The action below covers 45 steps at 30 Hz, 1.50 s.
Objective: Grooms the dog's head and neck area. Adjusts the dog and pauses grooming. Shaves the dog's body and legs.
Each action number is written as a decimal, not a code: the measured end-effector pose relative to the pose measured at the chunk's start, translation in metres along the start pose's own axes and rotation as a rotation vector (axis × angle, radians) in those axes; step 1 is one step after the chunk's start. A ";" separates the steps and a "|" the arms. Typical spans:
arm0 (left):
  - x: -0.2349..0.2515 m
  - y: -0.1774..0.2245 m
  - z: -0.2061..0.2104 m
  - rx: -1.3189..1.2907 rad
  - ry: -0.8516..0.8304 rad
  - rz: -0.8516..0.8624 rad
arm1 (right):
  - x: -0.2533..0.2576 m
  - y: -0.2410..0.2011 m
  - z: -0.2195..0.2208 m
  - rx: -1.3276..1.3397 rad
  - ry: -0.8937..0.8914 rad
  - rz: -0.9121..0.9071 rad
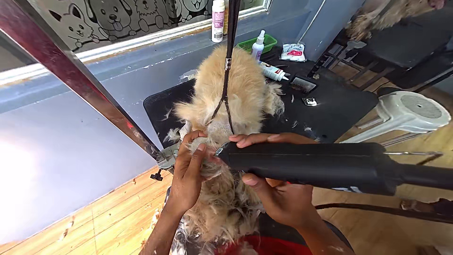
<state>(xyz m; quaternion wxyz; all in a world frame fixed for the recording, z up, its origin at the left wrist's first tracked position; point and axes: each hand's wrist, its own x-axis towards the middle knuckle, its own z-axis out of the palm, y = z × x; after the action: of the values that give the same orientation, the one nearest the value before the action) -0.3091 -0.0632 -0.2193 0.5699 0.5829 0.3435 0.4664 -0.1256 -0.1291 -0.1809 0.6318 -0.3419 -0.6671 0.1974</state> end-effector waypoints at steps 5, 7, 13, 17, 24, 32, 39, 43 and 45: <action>0.002 -0.003 -0.001 0.068 0.007 0.075 | -0.010 0.005 0.006 0.093 -0.092 0.032; 0.002 -0.005 -0.001 0.102 0.026 0.102 | -0.016 0.006 0.003 0.182 -0.154 0.101; 0.006 -0.008 -0.002 0.196 0.085 0.197 | -0.023 0.004 -0.015 0.388 0.226 0.234; 0.010 -0.011 -0.001 0.219 0.100 0.250 | -0.024 0.003 -0.010 0.223 0.474 0.197; 0.012 -0.012 0.001 0.226 0.098 0.272 | -0.038 0.008 0.017 0.176 0.528 0.207; 0.012 -0.006 0.004 0.231 0.095 0.228 | -0.043 0.010 0.025 0.228 0.313 0.185; 0.010 -0.002 0.007 0.229 0.091 0.229 | -0.030 0.008 0.019 0.013 0.200 -0.036; 0.008 0.002 0.001 0.165 0.054 0.188 | -0.029 -0.001 0.016 0.098 0.157 0.042; 0.005 0.004 -0.003 0.114 0.058 0.161 | -0.023 -0.007 0.013 0.052 0.241 0.079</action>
<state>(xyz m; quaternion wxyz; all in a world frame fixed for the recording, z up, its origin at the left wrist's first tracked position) -0.3109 -0.0576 -0.2145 0.4863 0.6265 0.3380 0.5067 -0.1408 -0.1482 -0.1943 0.7076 -0.3728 -0.5671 0.1968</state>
